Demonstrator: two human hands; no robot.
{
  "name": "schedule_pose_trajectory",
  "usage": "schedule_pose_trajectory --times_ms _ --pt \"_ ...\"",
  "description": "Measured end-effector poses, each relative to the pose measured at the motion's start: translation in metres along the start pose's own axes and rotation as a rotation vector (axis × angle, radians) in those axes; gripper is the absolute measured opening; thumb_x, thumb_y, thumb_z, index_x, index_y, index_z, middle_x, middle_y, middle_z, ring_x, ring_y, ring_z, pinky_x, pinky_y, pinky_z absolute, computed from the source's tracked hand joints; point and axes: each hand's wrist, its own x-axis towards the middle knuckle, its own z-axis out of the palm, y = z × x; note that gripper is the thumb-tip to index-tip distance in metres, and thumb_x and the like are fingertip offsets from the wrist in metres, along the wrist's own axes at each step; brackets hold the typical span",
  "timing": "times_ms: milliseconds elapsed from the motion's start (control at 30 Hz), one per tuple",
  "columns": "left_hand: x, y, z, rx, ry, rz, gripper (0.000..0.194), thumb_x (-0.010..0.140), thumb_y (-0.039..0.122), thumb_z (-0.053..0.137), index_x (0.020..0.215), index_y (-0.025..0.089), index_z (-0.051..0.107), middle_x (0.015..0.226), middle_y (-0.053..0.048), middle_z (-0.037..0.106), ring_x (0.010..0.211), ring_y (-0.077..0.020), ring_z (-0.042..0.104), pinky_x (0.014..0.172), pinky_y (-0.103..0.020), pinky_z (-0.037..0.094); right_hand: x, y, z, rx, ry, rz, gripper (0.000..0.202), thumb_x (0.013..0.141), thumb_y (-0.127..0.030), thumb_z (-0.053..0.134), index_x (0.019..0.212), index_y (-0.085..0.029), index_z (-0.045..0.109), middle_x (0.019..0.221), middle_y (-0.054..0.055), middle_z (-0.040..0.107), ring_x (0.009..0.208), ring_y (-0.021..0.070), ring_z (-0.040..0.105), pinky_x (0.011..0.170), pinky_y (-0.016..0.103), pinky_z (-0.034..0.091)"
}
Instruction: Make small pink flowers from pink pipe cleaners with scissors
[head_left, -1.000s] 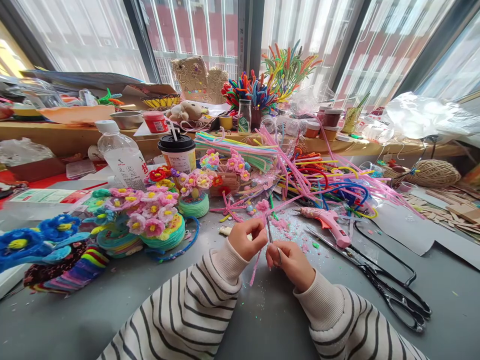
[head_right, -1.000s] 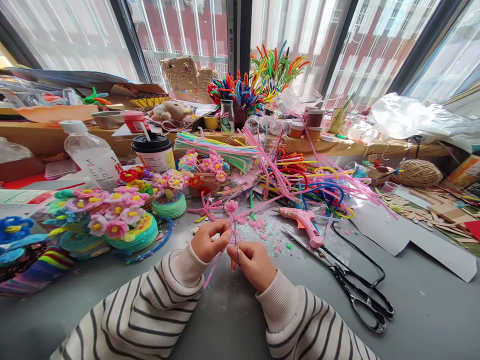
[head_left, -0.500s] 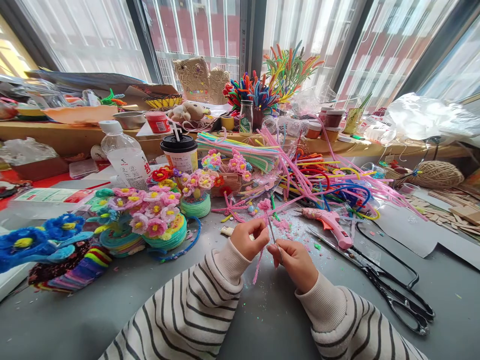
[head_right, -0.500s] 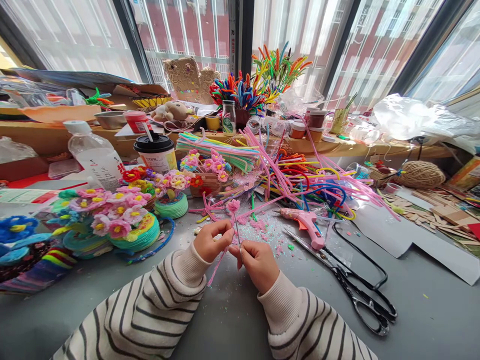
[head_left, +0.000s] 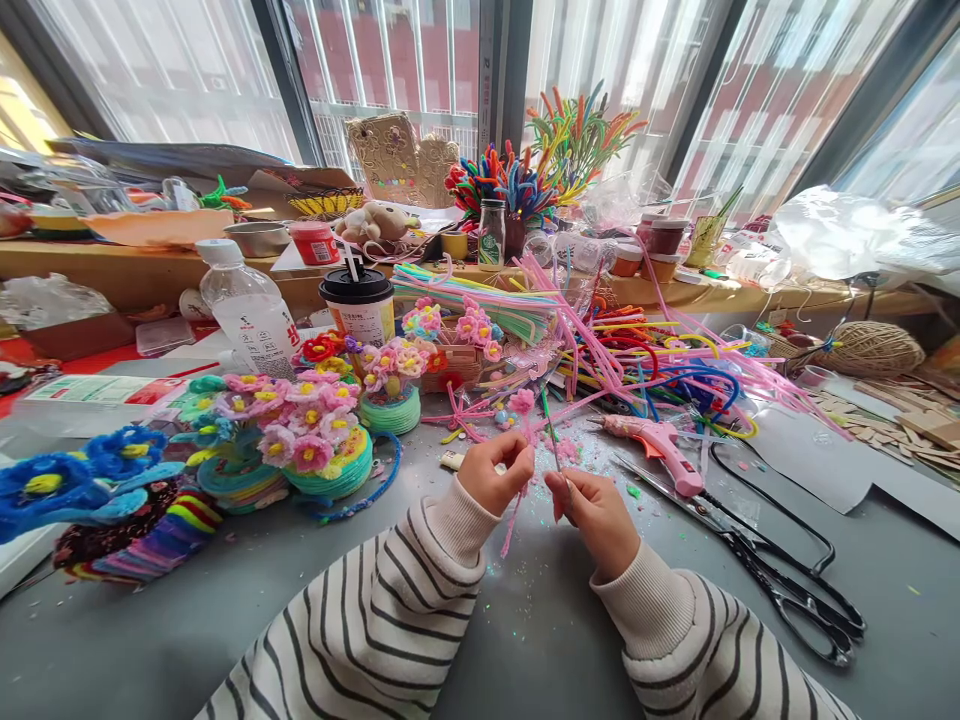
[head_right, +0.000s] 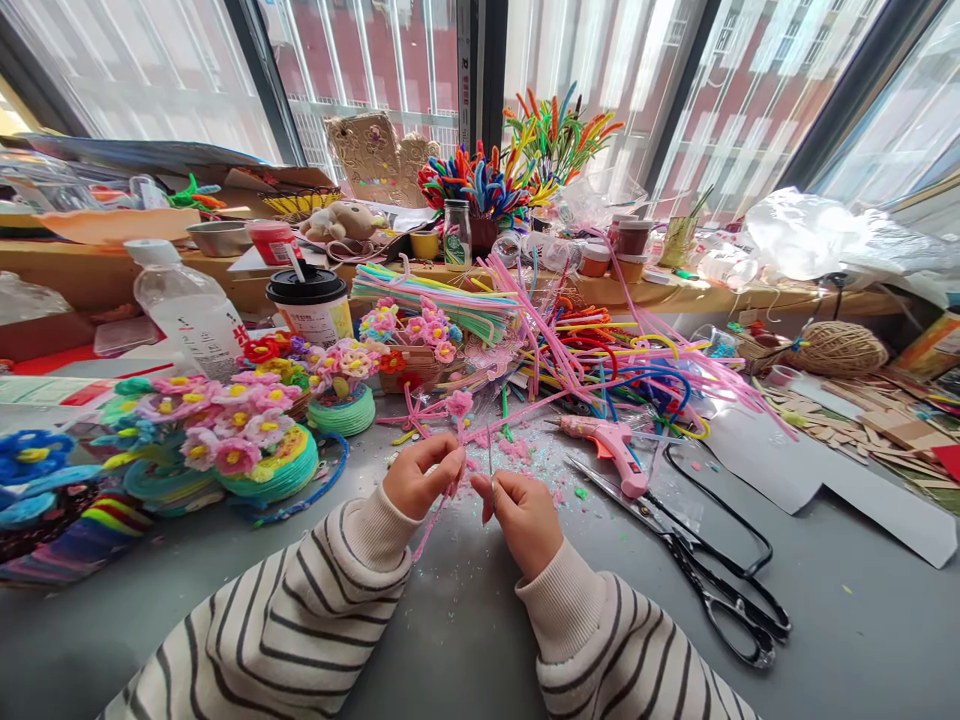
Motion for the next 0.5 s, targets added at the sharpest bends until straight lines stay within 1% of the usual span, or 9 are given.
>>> schedule_pose_trajectory --times_ms 100,200,333,500 --pt "0.0 0.001 0.0 -0.072 0.001 -0.024 0.023 0.071 0.027 0.039 0.052 0.014 0.041 0.044 0.005 0.04 0.043 -0.0049 0.038 0.046 -0.018 0.033 0.0 0.0 0.0 0.019 -0.016 0.004 0.047 0.068 -0.054 0.039 0.039 -0.016 0.039 0.039 -0.005 0.025 0.038 0.0062 0.023 0.039 0.021 0.019" --pt "0.002 0.002 0.0 -0.173 0.023 -0.059 0.022 0.071 0.03 0.041 0.059 0.013 0.048 0.049 0.003 0.046 0.045 -0.0056 0.042 0.048 -0.019 0.035 0.0 0.001 0.0 0.037 -0.018 0.007 0.048 0.068 -0.055 0.038 0.04 -0.016 0.04 0.04 -0.005 0.027 0.037 0.0061 0.024 0.038 0.021 0.019" --pt "0.007 0.0 -0.002 -0.353 0.064 -0.093 0.021 0.066 0.033 0.049 0.066 0.012 0.054 0.053 0.002 0.052 0.05 -0.0066 0.046 0.052 -0.02 0.038 0.001 0.002 0.0 0.061 -0.015 0.012 0.048 0.069 -0.054 0.037 0.041 -0.016 0.042 0.04 -0.005 0.026 0.037 0.0059 0.023 0.038 0.021 0.018" --pt "0.011 -0.004 -0.003 -0.59 0.091 -0.245 0.024 0.055 0.032 0.061 0.066 0.012 0.054 0.054 0.002 0.056 0.05 -0.0063 0.05 0.053 -0.02 0.039 0.002 0.004 0.0 0.082 -0.026 0.017 0.047 0.07 -0.053 0.038 0.042 -0.015 0.044 0.041 -0.005 0.025 0.037 0.0057 0.023 0.038 0.021 0.018"
